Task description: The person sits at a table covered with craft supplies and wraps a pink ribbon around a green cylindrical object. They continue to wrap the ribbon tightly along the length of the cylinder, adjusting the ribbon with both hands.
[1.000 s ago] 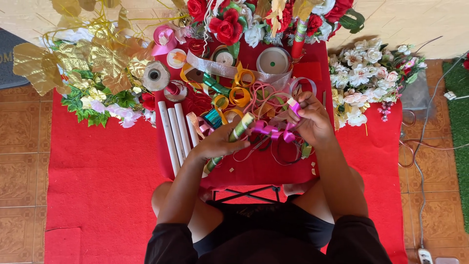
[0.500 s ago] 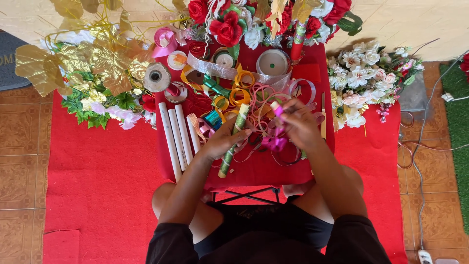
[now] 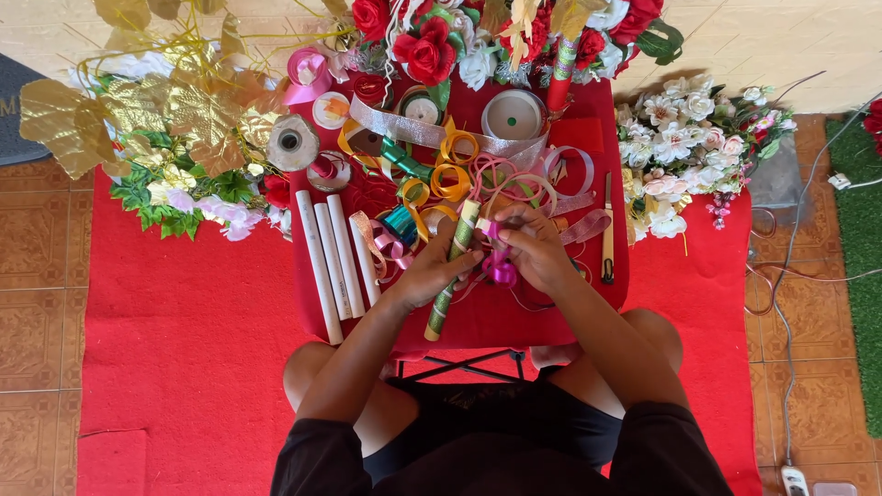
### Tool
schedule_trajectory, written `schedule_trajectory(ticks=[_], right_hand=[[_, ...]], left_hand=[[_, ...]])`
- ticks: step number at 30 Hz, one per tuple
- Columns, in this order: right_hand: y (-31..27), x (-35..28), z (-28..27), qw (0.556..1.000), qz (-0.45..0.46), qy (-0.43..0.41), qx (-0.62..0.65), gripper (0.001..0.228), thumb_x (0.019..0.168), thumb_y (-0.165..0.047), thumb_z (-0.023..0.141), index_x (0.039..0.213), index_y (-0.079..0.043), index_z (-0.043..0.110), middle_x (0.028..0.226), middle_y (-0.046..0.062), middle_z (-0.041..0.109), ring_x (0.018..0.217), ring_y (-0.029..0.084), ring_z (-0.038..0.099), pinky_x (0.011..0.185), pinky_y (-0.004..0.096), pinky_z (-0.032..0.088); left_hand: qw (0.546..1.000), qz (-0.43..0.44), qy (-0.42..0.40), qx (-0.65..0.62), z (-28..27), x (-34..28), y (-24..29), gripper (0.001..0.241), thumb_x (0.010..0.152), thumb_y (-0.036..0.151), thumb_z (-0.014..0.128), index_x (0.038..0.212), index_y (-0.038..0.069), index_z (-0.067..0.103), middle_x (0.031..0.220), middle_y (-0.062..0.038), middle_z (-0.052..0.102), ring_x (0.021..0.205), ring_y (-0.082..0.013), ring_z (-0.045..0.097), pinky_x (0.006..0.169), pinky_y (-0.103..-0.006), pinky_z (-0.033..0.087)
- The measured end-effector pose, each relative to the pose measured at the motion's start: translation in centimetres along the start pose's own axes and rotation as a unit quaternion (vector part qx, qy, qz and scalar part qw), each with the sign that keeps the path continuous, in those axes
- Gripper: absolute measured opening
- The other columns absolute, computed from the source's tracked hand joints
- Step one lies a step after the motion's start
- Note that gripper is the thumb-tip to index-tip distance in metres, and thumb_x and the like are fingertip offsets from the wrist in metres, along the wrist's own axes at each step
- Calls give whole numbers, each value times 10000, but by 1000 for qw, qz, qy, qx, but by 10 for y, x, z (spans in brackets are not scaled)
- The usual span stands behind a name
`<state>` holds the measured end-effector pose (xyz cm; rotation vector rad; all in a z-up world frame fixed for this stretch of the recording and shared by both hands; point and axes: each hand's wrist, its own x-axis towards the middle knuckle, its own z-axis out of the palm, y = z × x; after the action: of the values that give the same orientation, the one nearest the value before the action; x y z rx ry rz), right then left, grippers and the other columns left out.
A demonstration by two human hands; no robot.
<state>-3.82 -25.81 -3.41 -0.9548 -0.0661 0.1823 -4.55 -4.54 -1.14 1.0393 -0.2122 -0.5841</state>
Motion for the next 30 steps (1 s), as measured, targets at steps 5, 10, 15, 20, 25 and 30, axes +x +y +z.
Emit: schedule_trajectory(ticks=[5, 10, 15, 20, 25, 30], right_hand=[[10, 2, -1, 999, 7, 23, -30, 360, 895, 49, 731, 1239, 38, 626, 1083, 90, 684, 957, 131, 667, 820, 242, 505], [28, 5, -17, 998, 29, 44, -39, 276, 902, 34, 748, 1157, 34, 641, 1006, 125, 701, 920, 206, 728, 830, 278, 572], [31, 8, -13, 996, 52, 75, -2, 191, 933, 9, 735, 1103, 9, 648, 971, 105, 702, 904, 211, 754, 839, 304, 603], [33, 9, -13, 994, 59, 92, -3, 181, 930, 0, 747, 1077, -5, 642, 947, 81, 687, 889, 211, 751, 781, 306, 610], [27, 9, -2, 991, 73, 110, -20, 193, 925, -33, 771, 1046, -31, 621, 922, 19, 642, 847, 155, 711, 699, 284, 612], [21, 7, 9, 986, 104, 127, -11, 234, 917, -77, 793, 1053, -49, 604, 913, 36, 657, 805, 168, 708, 616, 336, 651]], left_hand=[[997, 19, 41, 69, 12, -6, 16, 336, 981, 13, 627, 1250, -49, 437, 896, -126, 511, 619, -130, 537, 474, -263, 491], [992, 10, 52, 112, 11, -2, 10, 353, 976, 30, 628, 1267, -48, 444, 833, -122, 515, 578, -155, 567, 455, -281, 500], [977, 11, 72, 201, 6, 3, 7, 394, 955, 80, 655, 1288, -20, 468, 814, -152, 546, 580, -202, 626, 481, -297, 511], [969, 7, 77, 233, 3, 6, 0, 413, 953, 115, 665, 1302, -2, 479, 824, -156, 559, 582, -211, 641, 503, -302, 512], [960, -1, 78, 268, 5, 6, -5, 441, 954, 166, 681, 1318, 15, 483, 860, -184, 570, 614, -248, 658, 532, -346, 505], [949, -5, 88, 302, 19, -3, 7, 433, 945, 206, 678, 1307, 52, 498, 937, -226, 591, 775, -337, 661, 668, -434, 495]])
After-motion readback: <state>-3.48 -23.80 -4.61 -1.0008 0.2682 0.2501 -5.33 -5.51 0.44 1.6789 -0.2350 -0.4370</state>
